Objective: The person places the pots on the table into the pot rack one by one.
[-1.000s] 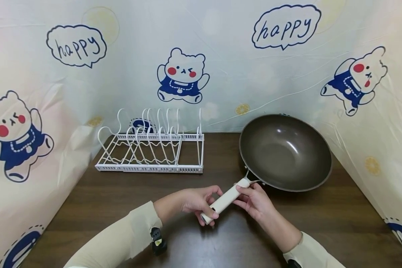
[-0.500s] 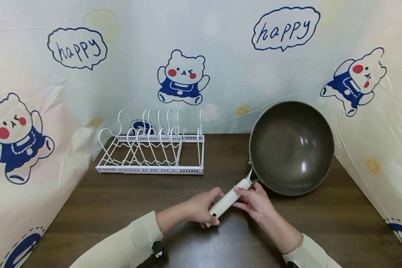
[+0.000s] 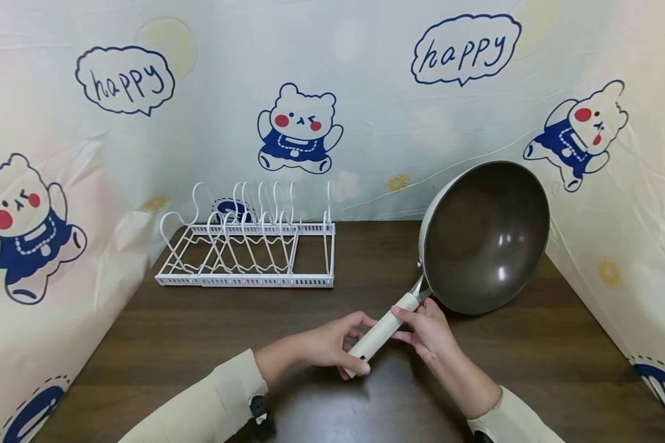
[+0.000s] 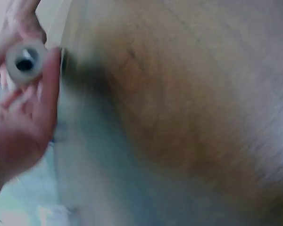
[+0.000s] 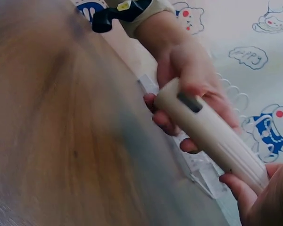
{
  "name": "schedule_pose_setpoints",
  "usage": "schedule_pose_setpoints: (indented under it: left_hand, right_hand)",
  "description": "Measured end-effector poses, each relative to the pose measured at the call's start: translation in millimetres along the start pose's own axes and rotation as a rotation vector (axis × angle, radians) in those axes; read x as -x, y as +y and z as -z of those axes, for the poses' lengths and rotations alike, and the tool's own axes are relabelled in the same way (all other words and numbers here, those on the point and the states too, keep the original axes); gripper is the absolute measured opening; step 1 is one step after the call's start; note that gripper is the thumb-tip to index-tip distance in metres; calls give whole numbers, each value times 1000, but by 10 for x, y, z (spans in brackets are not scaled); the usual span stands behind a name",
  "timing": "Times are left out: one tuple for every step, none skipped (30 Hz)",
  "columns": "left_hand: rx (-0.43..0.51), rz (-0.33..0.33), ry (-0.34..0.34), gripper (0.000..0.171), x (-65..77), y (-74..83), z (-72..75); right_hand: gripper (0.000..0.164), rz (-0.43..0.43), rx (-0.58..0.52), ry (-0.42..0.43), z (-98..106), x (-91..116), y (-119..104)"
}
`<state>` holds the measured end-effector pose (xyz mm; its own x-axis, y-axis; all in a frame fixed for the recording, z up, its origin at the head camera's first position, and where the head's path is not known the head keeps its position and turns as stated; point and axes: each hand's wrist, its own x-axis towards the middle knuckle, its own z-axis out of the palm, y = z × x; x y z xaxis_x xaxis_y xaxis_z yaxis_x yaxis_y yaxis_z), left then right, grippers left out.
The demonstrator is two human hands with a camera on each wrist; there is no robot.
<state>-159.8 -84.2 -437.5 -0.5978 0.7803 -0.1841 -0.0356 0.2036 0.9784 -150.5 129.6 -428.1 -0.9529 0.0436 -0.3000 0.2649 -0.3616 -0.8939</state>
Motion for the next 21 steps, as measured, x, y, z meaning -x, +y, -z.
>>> schedule_pose_setpoints:
  left_hand:
    - [121, -3, -41, 63, -1, -21, 10]
    - [231, -2, -79, 62, -5, -41, 18]
    - [322, -2, -113, 62, -9, -52, 24]
    - [383, -3, -143, 62, -12, -61, 29]
    - [417, -5, -160, 63, -17, -67, 33]
    - [435, -7, -170, 63, -19, -70, 36]
    - [441, -8, -175, 63, -22, -73, 40]
    - [445, -9, -178, 63, -23, -72, 44]
    - [450, -9, -184, 63, -23, -73, 48]
    - [458, -10, -189, 63, -23, -74, 51]
    - [469, -10, -197, 63, -23, -76, 55]
    - [483, -12, -208, 63, -23, -80, 57]
    - [498, -14, -219, 63, -22, -86, 59]
    - [514, -16, -229, 63, -19, -93, 61]
    - [529, -19, -239, 63, -16, -101, 60]
    - [544, -22, -249, 63, -12, -108, 59]
    - [556, -25, -258, 64, -9, -115, 56]
    - [566, -29, -266, 65, -5, -123, 51]
    - [571, -35, -274, 65, -4, -131, 42]
    - [573, -42, -277, 66, -4, -139, 30]
    - [571, -51, -280, 66, -5, -148, 16]
  right_hand:
    - [51, 3, 1, -11, 9, -1, -10]
    - [50, 5, 0, -21, 18, -1, -20]
    - [49, 7, -1, -31, 24, 2, -32]
    - [48, 7, -3, -38, 29, 6, -43]
    - [47, 7, -6, -43, 32, 13, -54]
    - [46, 7, -11, -47, 34, 21, -63]
    - [46, 8, -18, -47, 36, 28, -71]
    - [45, 11, -24, -45, 37, 38, -79]
    - [45, 15, -28, -43, 37, 43, -86]
    - [44, 21, -32, -39, 37, 48, -93]
    - [44, 28, -32, -38, 37, 51, -99]
    - [44, 34, -31, -38, 36, 53, -105]
    - [44, 39, -28, -39, 36, 54, -110]
    - [44, 43, -23, -42, 35, 55, -115]
    - [44, 48, -17, -47, 34, 53, -118]
    - [45, 52, -8, -55, 33, 54, -120]
    - [45, 54, -2, -62, 33, 56, -119]
    - [45, 58, 3, -70, 32, 59, -116]
    - [44, 64, 11, -71, 33, 65, -113]
    - [44, 72, 22, -69, 32, 72, -107]
    - [44, 84, 34, -58, 27, 82, -99]
